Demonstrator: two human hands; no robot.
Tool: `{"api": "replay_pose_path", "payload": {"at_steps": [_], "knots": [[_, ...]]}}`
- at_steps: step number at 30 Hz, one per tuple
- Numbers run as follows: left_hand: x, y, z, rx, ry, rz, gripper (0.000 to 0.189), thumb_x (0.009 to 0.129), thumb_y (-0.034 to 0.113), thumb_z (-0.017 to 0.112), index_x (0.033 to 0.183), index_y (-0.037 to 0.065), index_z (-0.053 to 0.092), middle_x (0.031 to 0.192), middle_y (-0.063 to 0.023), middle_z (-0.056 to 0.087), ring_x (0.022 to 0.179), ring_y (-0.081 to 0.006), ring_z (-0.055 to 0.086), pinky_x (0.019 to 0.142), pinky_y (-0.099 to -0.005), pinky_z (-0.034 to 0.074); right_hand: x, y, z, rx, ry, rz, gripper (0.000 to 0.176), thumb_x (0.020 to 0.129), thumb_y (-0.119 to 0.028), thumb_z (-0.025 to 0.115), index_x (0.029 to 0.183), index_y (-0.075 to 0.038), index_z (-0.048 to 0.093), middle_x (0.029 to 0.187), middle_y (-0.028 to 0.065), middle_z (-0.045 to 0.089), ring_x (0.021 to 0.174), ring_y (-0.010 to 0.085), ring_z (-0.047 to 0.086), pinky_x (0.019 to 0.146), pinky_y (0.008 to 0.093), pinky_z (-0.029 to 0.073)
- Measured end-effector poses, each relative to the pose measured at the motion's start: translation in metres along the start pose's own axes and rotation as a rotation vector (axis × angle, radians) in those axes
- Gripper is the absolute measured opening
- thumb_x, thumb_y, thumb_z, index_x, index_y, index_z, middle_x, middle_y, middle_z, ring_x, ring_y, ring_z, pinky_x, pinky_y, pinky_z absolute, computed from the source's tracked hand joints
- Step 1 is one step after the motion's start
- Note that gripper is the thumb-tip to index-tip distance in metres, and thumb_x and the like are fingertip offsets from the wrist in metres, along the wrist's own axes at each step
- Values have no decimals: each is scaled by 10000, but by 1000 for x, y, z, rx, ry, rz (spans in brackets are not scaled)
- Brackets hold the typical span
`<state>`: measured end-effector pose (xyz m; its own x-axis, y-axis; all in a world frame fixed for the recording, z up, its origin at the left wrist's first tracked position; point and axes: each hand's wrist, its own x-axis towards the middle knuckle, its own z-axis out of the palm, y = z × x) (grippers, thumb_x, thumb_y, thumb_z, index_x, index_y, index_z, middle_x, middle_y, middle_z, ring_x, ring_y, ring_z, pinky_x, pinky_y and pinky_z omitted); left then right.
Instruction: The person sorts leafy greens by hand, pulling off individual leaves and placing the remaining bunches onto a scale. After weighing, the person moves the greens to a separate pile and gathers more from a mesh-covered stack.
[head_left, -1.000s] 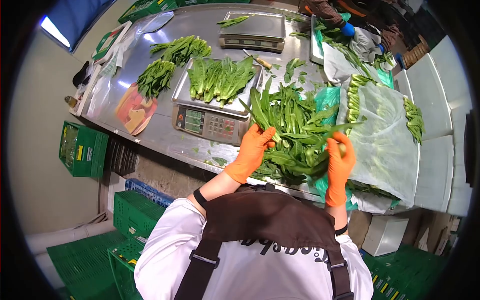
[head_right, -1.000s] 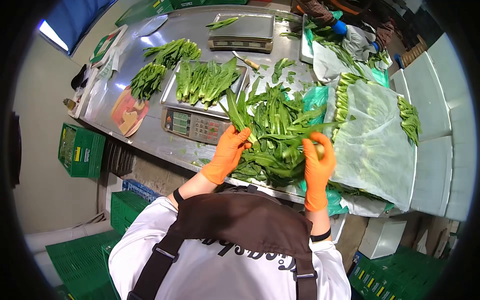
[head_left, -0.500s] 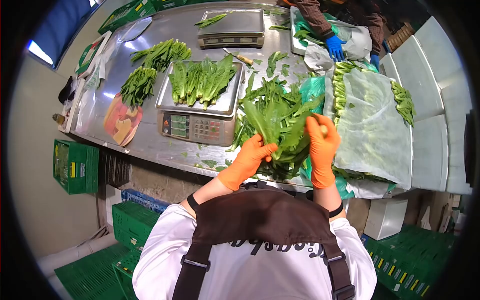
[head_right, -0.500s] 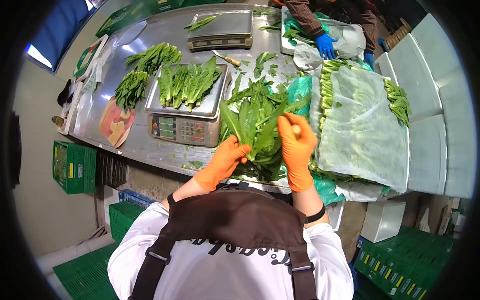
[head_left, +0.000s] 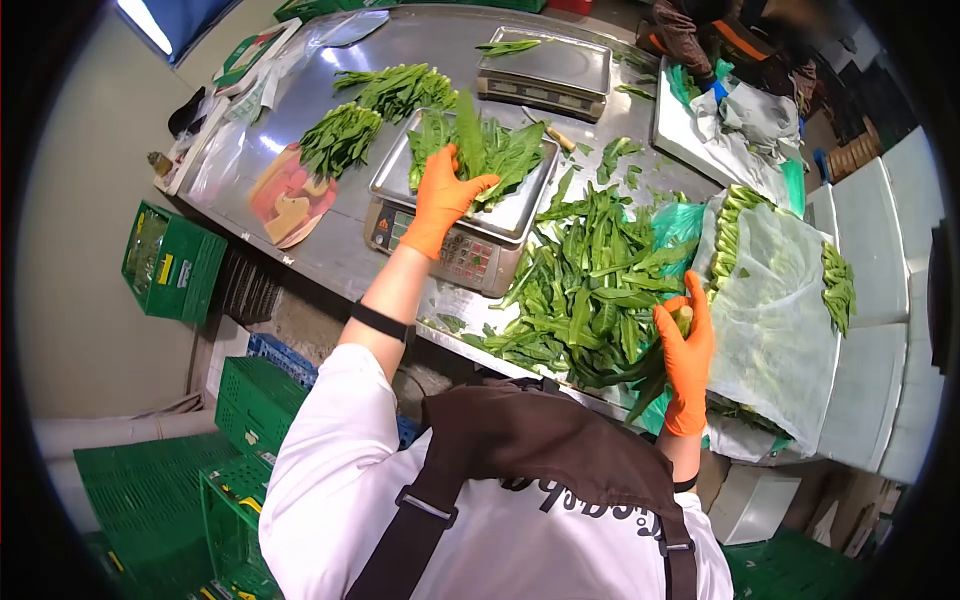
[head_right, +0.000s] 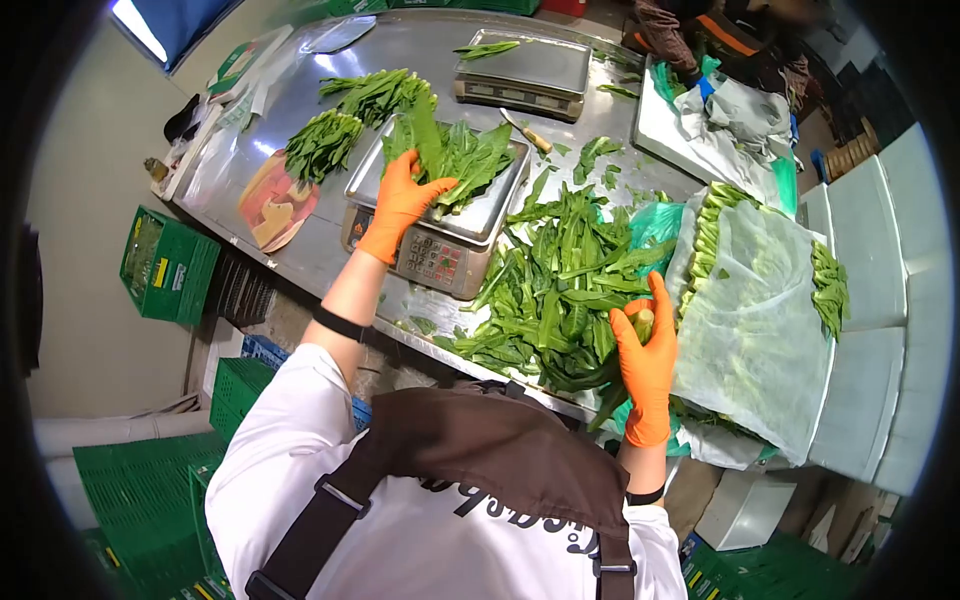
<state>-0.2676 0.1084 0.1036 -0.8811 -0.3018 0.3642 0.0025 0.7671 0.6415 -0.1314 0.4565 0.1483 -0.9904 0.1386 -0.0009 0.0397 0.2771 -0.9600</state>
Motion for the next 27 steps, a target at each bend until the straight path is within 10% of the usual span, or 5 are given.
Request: {"api": "replay_pose_path", "payload": {"at_steps": [2, 7, 8, 13, 27], "knots": [[-7, 6, 5, 85, 231, 200, 590, 727, 325, 765, 1151, -15, 538, 1086, -162, 575, 773, -239, 605, 732, -331, 488, 1, 16, 2, -78, 40, -150, 569, 823, -81, 658, 1346, -44, 434, 921, 27, 546, 828, 108, 513, 788, 225, 415], [-112, 80, 14, -495, -1178, 151, 290, 866, 336, 632, 976, 73, 691, 852, -54, 682, 796, -125, 624, 741, -282, 496, 0, 12, 19, 302, 411, -299, 272, 935, -121, 541, 1182, -7, 522, 1171, 82, 567, 1040, 157, 542, 923, 288, 413], [-132, 95, 16, -698, -1530, -137, 336, 883, 338, 615, 1044, 47, 663, 924, -44, 672, 847, -119, 610, 771, -276, 490, -2, 8, 26, 298, 411, -295, 272, 935, -121, 541, 1182, -7, 522, 1171, 82, 567, 1040, 157, 542, 923, 288, 413], [-152, 120, 30, -1149, -851, -173, 447, 941, 383, 525, 1151, -10, 557, 1033, -59, 599, 939, -128, 549, 794, -251, 451, -11, 23, 52, 565, 133, 13, 253, 885, -75, 610, 1122, 4, 571, 1088, 61, 591, 987, 134, 545, 871, 264, 430], [-169, 109, 45, -1516, -827, -661, 306, 917, 353, 586, 906, 61, 492, 899, -28, 563, 825, -116, 510, 756, -308, 418, -36, -2, 38, -302, 74, -311, 232, 729, -107, 751, 907, -58, 611, 857, 53, 573, 630, 165, 513, 562, 283, 437]]}}
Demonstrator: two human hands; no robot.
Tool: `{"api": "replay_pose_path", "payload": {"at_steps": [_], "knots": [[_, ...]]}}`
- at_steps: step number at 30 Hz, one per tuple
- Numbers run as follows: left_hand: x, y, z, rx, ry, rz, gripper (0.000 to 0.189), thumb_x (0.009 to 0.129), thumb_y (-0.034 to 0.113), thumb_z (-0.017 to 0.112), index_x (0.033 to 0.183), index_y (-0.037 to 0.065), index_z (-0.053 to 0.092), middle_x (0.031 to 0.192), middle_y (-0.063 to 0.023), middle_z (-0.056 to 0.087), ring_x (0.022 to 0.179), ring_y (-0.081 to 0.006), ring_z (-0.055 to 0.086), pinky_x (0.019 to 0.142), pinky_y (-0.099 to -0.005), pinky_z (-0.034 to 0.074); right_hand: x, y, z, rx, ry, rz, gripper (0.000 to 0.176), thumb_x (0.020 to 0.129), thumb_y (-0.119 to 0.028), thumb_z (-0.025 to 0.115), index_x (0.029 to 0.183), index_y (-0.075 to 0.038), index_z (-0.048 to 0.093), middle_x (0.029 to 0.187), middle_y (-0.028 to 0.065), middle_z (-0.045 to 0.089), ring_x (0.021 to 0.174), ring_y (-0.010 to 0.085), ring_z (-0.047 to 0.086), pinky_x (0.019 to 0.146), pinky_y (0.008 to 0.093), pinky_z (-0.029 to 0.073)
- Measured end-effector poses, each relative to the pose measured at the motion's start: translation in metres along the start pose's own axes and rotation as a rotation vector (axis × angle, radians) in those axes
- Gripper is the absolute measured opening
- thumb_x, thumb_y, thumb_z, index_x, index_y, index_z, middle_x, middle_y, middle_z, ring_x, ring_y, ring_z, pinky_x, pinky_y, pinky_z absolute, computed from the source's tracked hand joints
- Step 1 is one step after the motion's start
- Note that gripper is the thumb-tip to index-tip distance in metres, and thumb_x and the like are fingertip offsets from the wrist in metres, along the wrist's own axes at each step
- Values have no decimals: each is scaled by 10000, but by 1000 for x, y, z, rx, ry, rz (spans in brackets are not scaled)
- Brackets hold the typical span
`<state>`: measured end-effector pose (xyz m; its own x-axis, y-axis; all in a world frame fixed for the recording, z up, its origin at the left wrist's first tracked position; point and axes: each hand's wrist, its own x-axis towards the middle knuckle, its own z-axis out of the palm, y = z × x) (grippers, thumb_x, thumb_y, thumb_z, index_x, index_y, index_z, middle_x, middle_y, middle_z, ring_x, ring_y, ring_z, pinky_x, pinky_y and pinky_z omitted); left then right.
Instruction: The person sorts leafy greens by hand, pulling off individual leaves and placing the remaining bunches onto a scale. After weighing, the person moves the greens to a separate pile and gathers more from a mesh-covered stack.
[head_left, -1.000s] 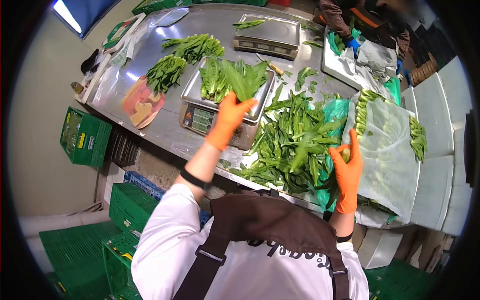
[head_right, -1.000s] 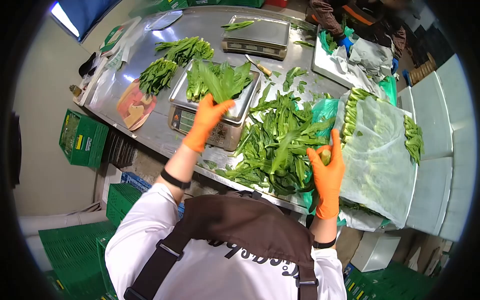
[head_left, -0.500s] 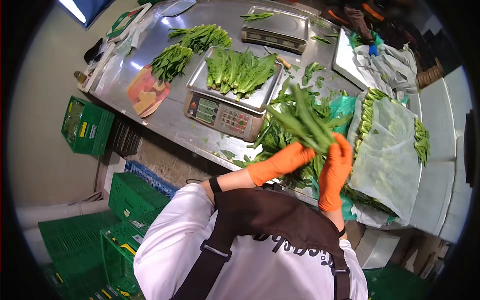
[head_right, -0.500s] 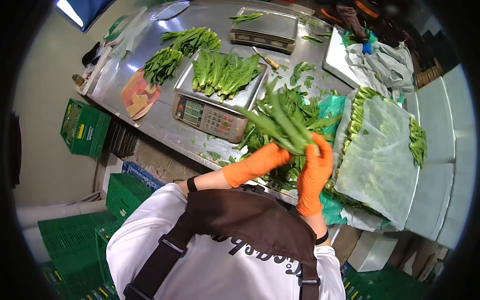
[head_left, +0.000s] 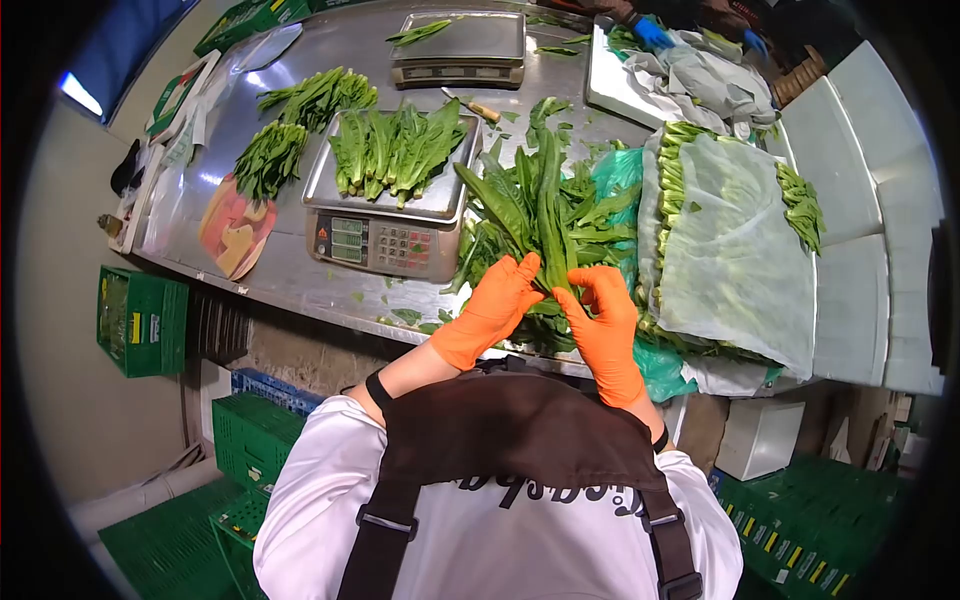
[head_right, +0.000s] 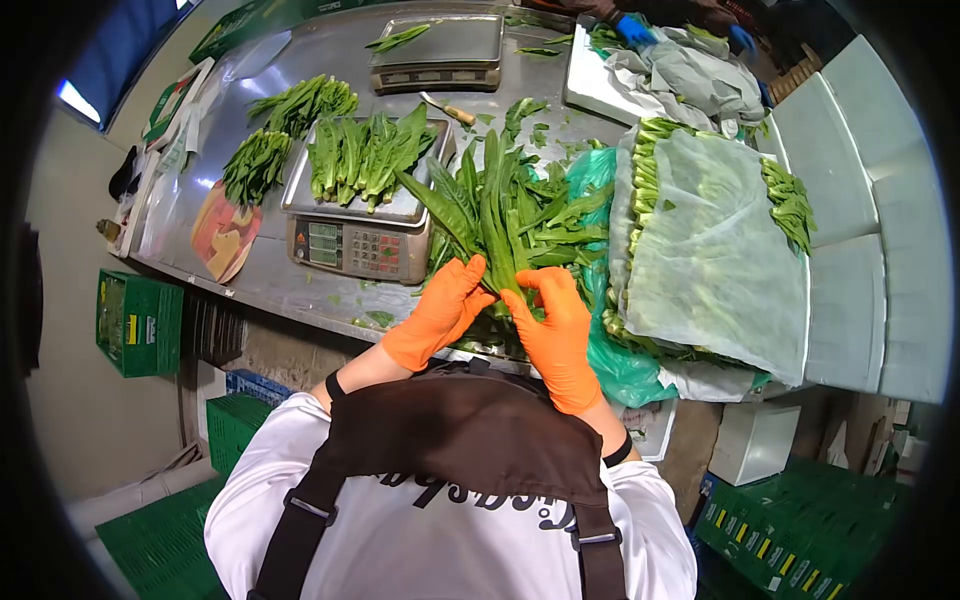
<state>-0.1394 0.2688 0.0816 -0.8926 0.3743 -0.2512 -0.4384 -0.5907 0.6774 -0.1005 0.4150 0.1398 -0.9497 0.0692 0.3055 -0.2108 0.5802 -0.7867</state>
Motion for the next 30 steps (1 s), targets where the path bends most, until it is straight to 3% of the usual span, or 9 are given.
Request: {"api": "replay_pose_path", "payload": {"at_steps": [3, 6, 13, 17, 19, 21, 23, 27, 30], "knots": [[-4, 2, -1, 179, 145, -118, 323, 930, 216, 574, 1163, -2, 530, 1094, -75, 612, 995, -135, 564, 863, -313, 445, -2, 0, 2, -83, 35, -20, 208, 739, -101, 742, 890, -46, 609, 831, 51, 573, 608, 163, 519, 555, 276, 442], [-6, -1, 16, 157, -2, 168, 226, 888, 179, 637, 1004, 3, 557, 928, -14, 592, 812, -82, 513, 746, -255, 417, -2, 4, 0, -19, -28, 48, 181, 754, -94, 728, 875, -35, 608, 809, 49, 573, 584, 153, 522, 543, 267, 443], [-8, -2, 15, 129, -34, 133, 183, 895, 131, 614, 1027, 14, 568, 938, -13, 608, 806, -74, 542, 771, -254, 448, -2, 13, 4, 65, 1, 111, 145, 760, -49, 701, 864, -30, 601, 781, 59, 559, 573, 133, 514, 535, 250, 432], [2, -6, 0, -157, 68, -33, 127, 911, 158, 596, 942, 50, 538, 932, -36, 604, 802, -120, 578, 719, -284, 483, -9, 21, 1, 66, 310, -352, 148, 747, 15, 683, 859, -15, 591, 810, 75, 577, 614, 147, 537, 549, 251, 434], [-2, 6, 7, -328, 77, -44, 120, 912, 151, 593, 913, 52, 526, 931, -35, 595, 804, -123, 579, 708, -276, 488, -14, 24, 0, 369, 380, -409, 193, 749, 34, 670, 923, -5, 596, 836, 99, 597, 672, 182, 561, 561, 275, 442], [3, -3, -5, -313, 109, -23, 130, 907, 152, 601, 923, 48, 525, 926, -39, 591, 807, -113, 566, 679, -257, 482, -2, 23, -8, 84, 466, -457, 104, 829, -19, 635, 924, 15, 609, 860, 103, 585, 714, 139, 548, 622, 273, 449], [6, -13, -17, -185, 79, 48, 141, 898, 153, 617, 885, 66, 507, 908, -25, 581, 806, -103, 548, 703, -276, 462, 5, 8, -20, 86, 5, 281, 183, 835, -114, 675, 948, 21, 626, 806, 50, 603, 690, 95, 529, 607, 248, 439], [-10, 0, 6, -18, 165, -6, 206, 893, 161, 630, 812, 99, 451, 860, -1, 551, 790, -94, 523, 740, -301, 435, -1, 33, -4, 386, -135, 394, 253, 821, -148, 694, 1013, 12, 655, 823, 24, 651, 611, 72, 511, 568, 211, 423], [-3, -19, -13, -38, 25, 8, 301, 919, 172, 580, 1172, 12, 548, 1114, -62, 615, 1023, -176, 575, 886, -333, 443, -1, 25, -5, 563, -80, 426, 212, 872, -149, 643, 992, 26, 627, 788, 25, 610, 590, 75, 505, 544, 216, 412]]}}
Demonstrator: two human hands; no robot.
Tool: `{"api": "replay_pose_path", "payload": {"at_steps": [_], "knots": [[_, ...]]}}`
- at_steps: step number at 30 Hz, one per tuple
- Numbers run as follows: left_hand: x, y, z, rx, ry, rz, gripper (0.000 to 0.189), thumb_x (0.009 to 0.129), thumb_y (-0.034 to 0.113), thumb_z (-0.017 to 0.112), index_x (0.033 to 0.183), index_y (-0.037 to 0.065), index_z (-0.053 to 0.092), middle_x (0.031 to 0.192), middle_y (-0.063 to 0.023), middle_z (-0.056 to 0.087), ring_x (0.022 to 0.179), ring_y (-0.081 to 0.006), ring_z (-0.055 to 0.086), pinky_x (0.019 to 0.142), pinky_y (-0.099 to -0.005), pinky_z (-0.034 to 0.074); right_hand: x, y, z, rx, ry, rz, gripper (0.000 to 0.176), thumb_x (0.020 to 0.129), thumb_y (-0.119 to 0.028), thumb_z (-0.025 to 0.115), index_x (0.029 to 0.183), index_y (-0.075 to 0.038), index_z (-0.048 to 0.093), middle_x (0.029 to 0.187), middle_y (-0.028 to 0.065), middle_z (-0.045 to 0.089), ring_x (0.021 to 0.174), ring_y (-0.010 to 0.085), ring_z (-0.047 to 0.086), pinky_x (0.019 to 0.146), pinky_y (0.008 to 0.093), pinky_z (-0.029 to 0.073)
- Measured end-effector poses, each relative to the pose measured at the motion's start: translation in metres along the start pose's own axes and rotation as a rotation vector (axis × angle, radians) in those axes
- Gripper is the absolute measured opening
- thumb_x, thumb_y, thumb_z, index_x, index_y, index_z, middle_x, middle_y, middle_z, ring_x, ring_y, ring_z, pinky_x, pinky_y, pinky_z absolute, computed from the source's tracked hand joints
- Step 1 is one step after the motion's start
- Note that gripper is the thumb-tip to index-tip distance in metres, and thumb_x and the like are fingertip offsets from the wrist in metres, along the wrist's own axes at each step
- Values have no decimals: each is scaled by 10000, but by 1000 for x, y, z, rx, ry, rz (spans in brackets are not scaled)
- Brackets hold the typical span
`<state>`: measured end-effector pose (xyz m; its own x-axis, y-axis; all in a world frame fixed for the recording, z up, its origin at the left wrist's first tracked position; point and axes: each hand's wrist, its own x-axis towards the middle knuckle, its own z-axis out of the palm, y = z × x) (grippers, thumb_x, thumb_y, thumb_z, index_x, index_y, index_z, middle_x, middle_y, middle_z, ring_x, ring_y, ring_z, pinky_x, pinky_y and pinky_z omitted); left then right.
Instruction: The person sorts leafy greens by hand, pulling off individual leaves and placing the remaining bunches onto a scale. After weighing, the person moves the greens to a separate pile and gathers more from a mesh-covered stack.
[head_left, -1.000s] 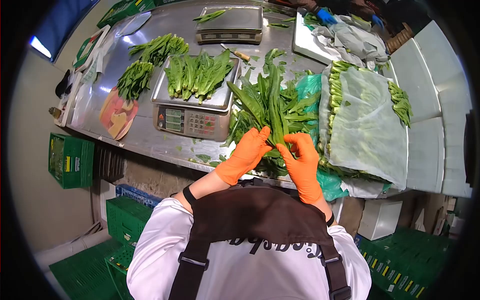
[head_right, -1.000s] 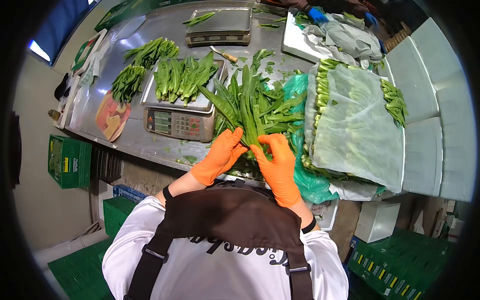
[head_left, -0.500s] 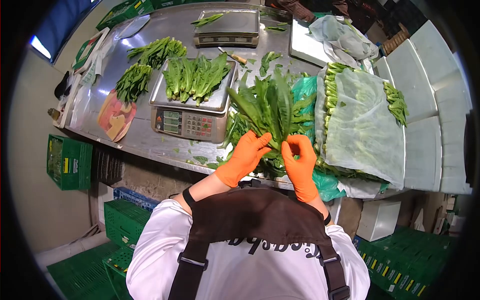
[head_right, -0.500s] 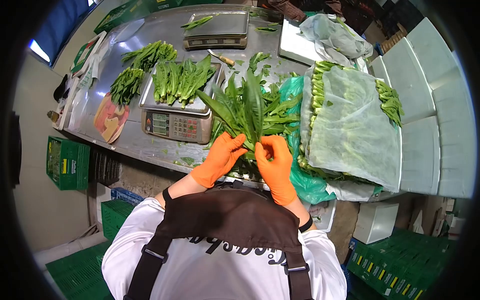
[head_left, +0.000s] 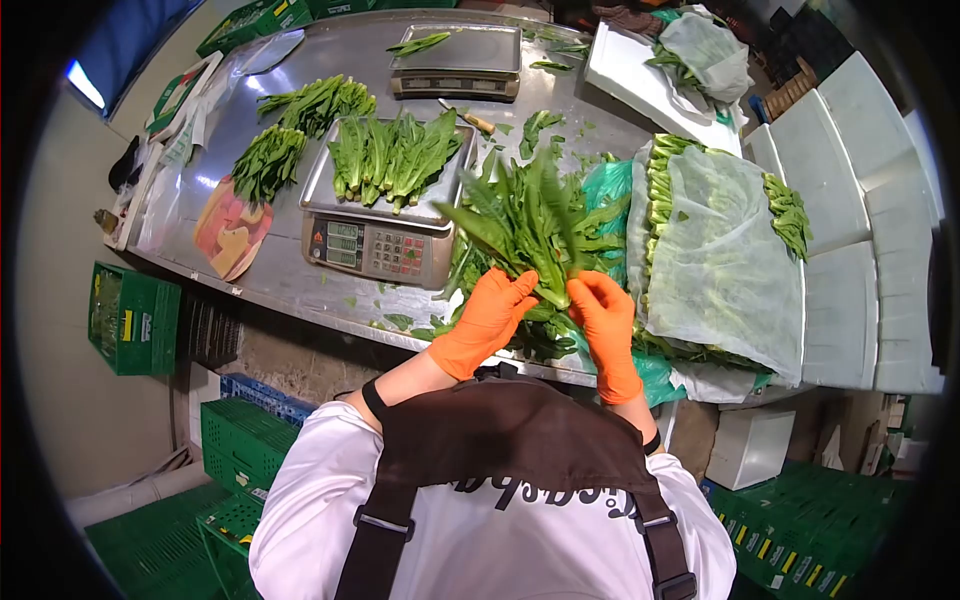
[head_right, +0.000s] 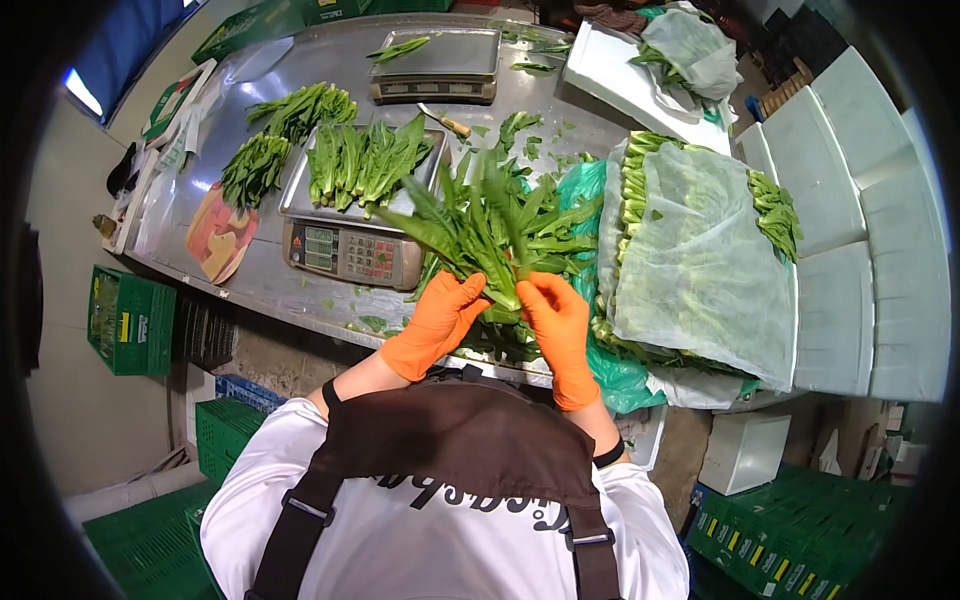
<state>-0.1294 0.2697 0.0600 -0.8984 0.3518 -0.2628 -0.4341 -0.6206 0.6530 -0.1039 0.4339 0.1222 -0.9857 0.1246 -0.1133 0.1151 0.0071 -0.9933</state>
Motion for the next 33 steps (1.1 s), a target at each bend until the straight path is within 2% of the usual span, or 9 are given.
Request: {"api": "replay_pose_path", "payload": {"at_steps": [5, 7, 10, 17, 19, 23, 25, 29, 33], "knots": [[-8, 24, 28, -271, -163, 115, 275, 939, 89, 510, 1183, -36, 530, 1187, -107, 584, 1111, -219, 552, 1007, -391, 427, 2, 1, 1, 372, 377, -398, 138, 903, -110, 597, 963, 15, 606, 794, 53, 610, 610, 99, 543, 542, 213, 427], [-2, 11, 9, -200, -11, 137, 271, 932, 115, 541, 1174, -8, 544, 1152, -91, 600, 1066, -193, 567, 947, -364, 456, 8, -6, -8, 292, 374, -317, 164, 909, -148, 593, 949, 10, 612, 820, 56, 614, 600, 95, 540, 543, 213, 428], [-10, 14, 2, -27, -94, 129, 265, 920, 144, 575, 1157, 25, 561, 1108, -64, 616, 1013, -162, 574, 891, -336, 464, 7, -11, -9, 85, -135, 138, 226, 902, -224, 602, 964, -10, 636, 771, 26, 612, 584, 76, 538, 523, 203, 408], [-16, 12, 27, -11, -79, 184, 355, 923, 136, 566, 1258, 42, 495, 1203, -60, 579, 1070, -170, 554, 904, -339, 449, -3, 8, 20, 169, 96, -58, 203, 883, -221, 634, 866, -19, 622, 629, -1, 550, 537, 69, 500, 463, 207, 357], [-21, 17, 38, 4, -112, 200, 399, 931, 116, 544, 1310, 43, 443, 1274, -78, 533, 1126, -181, 525, 952, -346, 426, -1, 5, 24, 348, 151, 10, 247, 906, -241, 604, 908, 4, 633, 689, 40, 595, 485, 109, 521, 458, 214, 393], [-21, 19, 39, 50, 4, 485, 222, 915, 143, 593, 1091, 9, 583, 1013, 13, 631, 878, -101, 545, 790, -258, 434, 33, 32, -3, 618, 6, 322, 446, 947, -364, 508, 1084, 57, 555, 859, 106, 630, 573, 162, 586, 474, 229, 434], [-24, 29, 29, 367, 143, 352, 230, 906, 122, 603, 1106, 12, 573, 1035, 7, 627, 887, -99, 541, 803, -252, 429, 30, 18, -3, 230, -53, 381, 522, 945, -378, 509, 1222, 64, 486, 1038, 129, 632, 674, 158, 611, 518, 223, 444], [-22, 30, 37, 78, 42, 429, 270, 866, 78, 645, 1114, 18, 558, 1001, -18, 630, 957, -115, 572, 853, -260, 446, -5, 1, 27, -325, -38, -393, 532, 794, -123, 713, 1284, -59, 515, 1136, 92, 609, 885, 114, 585, 686, 227, 471], [-22, 23, 38, 234, -92, 428, 594, 864, 89, 647, 1365, -5, 343, 1265, -98, 515, 1082, -150, 515, 890, -287, 441, 2, 18, 26, -109, -81, -258, 407, 857, -119, 648, 1232, -8, 536, 1053, 89, 632, 823, 138, 599, 707, 245, 471]]}}
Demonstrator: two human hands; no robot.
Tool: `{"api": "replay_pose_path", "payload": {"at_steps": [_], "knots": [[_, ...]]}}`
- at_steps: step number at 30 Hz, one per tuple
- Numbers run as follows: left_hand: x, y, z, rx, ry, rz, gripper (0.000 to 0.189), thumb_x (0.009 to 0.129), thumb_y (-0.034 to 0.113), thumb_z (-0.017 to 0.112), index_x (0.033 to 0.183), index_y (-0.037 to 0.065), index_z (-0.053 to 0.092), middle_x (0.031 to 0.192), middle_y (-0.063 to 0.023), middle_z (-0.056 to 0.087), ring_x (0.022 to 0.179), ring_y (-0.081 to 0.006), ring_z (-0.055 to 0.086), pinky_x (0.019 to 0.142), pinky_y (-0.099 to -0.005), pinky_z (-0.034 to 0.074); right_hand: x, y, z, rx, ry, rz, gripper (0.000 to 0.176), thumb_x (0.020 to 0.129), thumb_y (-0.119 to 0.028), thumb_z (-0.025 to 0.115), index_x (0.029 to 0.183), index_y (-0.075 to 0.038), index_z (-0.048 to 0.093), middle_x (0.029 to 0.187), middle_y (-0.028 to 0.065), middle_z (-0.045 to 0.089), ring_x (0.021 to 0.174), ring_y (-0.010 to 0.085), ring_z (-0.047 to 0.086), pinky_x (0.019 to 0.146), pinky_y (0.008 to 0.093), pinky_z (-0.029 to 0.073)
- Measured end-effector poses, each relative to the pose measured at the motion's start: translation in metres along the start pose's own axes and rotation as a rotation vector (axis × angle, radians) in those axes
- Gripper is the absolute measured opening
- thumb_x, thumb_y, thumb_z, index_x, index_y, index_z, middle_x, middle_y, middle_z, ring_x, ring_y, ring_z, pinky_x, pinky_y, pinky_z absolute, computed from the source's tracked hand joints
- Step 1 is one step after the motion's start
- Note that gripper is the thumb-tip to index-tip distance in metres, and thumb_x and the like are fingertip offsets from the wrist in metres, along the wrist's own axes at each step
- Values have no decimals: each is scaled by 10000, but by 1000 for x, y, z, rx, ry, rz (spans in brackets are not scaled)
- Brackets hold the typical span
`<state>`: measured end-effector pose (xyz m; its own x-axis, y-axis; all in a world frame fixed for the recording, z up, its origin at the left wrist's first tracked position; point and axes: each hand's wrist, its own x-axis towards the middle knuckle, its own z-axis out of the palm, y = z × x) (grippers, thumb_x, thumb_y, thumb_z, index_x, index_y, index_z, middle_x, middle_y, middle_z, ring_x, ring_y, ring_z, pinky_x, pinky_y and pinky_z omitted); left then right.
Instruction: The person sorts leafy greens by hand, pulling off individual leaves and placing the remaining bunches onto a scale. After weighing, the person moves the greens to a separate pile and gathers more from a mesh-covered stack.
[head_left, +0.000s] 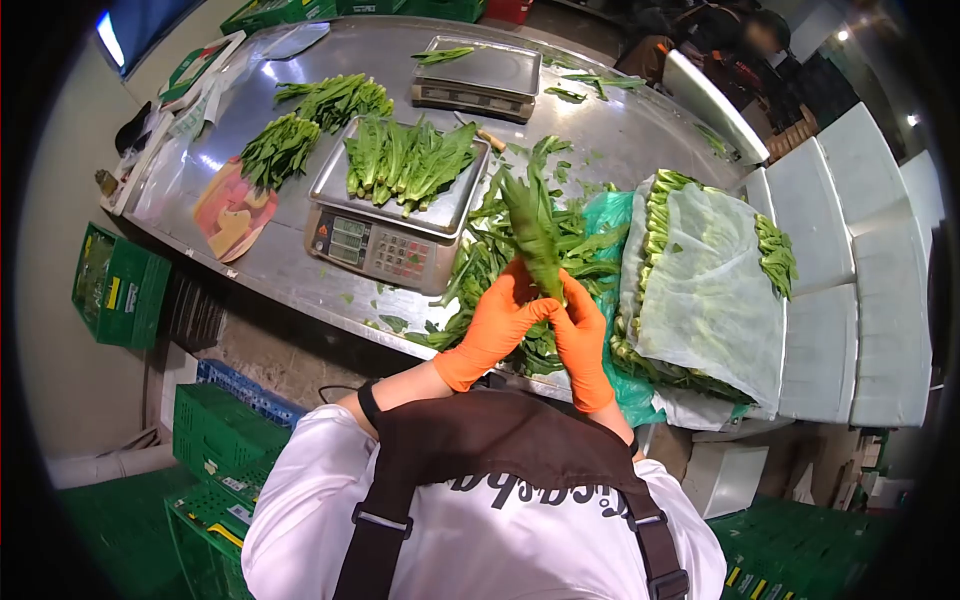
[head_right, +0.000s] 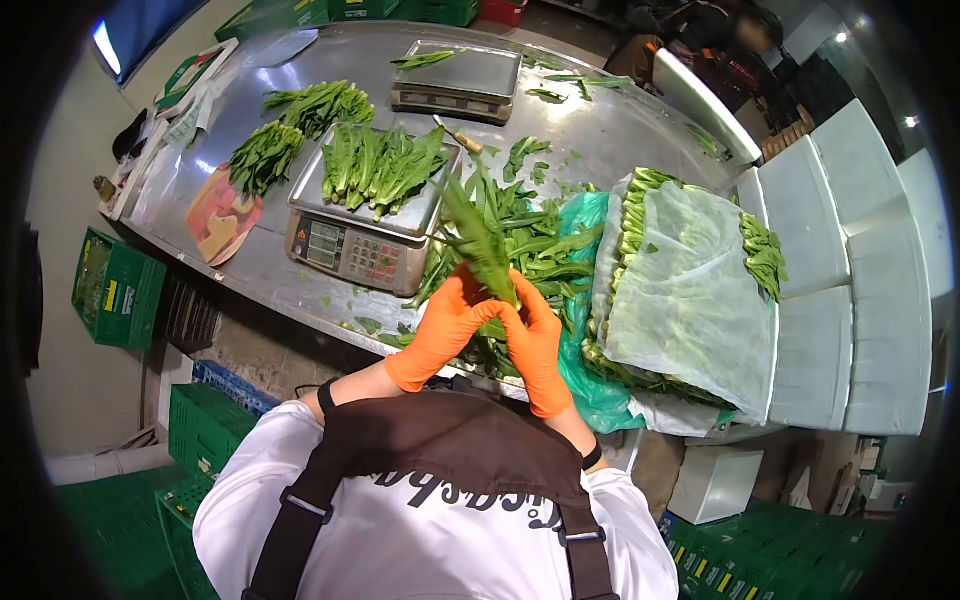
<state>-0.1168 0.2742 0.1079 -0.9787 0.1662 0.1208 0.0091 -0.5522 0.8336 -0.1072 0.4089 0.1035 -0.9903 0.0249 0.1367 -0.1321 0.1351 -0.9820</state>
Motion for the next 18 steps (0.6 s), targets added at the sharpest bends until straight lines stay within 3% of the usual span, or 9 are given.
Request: {"api": "replay_pose_path", "payload": {"at_steps": [1, 2, 4, 5, 7, 10, 14, 16, 18], "knots": [[2, 5, -1, 25, -11, 0, 752, 848, 70, 661, 1440, 14, 201, 1335, -134, 444, 1132, -175, 482, 906, -290, 439, 2, 1, -5, 273, -54, 152, 364, 885, -134, 618, 1211, 10, 542, 1012, 91, 642, 797, 147, 603, 701, 253, 472], [-1, 6, -3, -3, 63, -24, 713, 869, 50, 627, 1450, 49, 215, 1305, -140, 458, 1068, -174, 519, 898, -288, 447, 3, 0, -11, 271, -50, 150, 364, 885, -134, 618, 1211, 10, 542, 1012, 91, 642, 797, 147, 603, 701, 253, 472], [3, 8, -5, -4, 107, -111, 639, 870, 57, 627, 1419, 35, 302, 1231, -118, 527, 995, -145, 546, 868, -275, 453, 2, -6, -22, 524, -261, 294, 328, 933, -202, 558, 1165, 31, 556, 930, 93, 650, 743, 158, 601, 687, 268, 472], [3, 8, -6, -6, 103, -114, 639, 870, 57, 627, 1419, 35, 302, 1231, -118, 527, 995, -145, 546, 868, -275, 453, 2, -7, -26, 525, -324, 294, 360, 939, -273, 543, 1139, 26, 568, 909, 103, 648, 742, 162, 596, 675, 280, 470], [2, 8, -9, 0, -45, -229, 522, 881, 84, 621, 1346, -7, 403, 1144, -105, 589, 967, -133, 557, 762, -257, 490, 0, -9, -27, 557, -351, 308, 369, 935, -279, 550, 1139, 29, 567, 910, 109, 647, 751, 166, 596, 685, 283, 469], [2, 10, -5, -66, -27, -249, 408, 881, 81, 619, 1259, -9, 497, 1010, -72, 637, 861, -116, 591, 714, -254, 501, -1, -9, -27, 589, -400, 322, 404, 933, -312, 547, 1143, 33, 564, 903, 121, 645, 778, 179, 597, 704, 288, 465], [6, 11, -3, -119, -37, -285, 331, 878, 88, 617, 1188, 8, 531, 986, -51, 639, 845, -112, 580, 729, -251, 473, -1, -14, -29, 523, -388, 304, 449, 948, -362, 504, 1160, 30, 556, 929, 114, 640, 786, 171, 598, 707, 287, 466], [7, 7, -2, -194, -29, -269, 295, 885, 65, 595, 1166, 7, 529, 948, -52, 631, 737, -123, 592, 633, -255, 497, -2, -13, -28, 509, -368, 302, 460, 953, -375, 490, 1165, 28, 554, 945, 111, 639, 790, 168, 599, 703, 286, 467], [8, 7, 0, -212, -22, -272, 307, 882, 69, 599, 1171, 11, 516, 975, -58, 632, 789, -125, 590, 678, -264, 489, -1, -11, -27, 518, -324, 316, 461, 958, -380, 480, 1167, 24, 554, 975, 100, 636, 797, 165, 603, 694, 277, 468]]}}
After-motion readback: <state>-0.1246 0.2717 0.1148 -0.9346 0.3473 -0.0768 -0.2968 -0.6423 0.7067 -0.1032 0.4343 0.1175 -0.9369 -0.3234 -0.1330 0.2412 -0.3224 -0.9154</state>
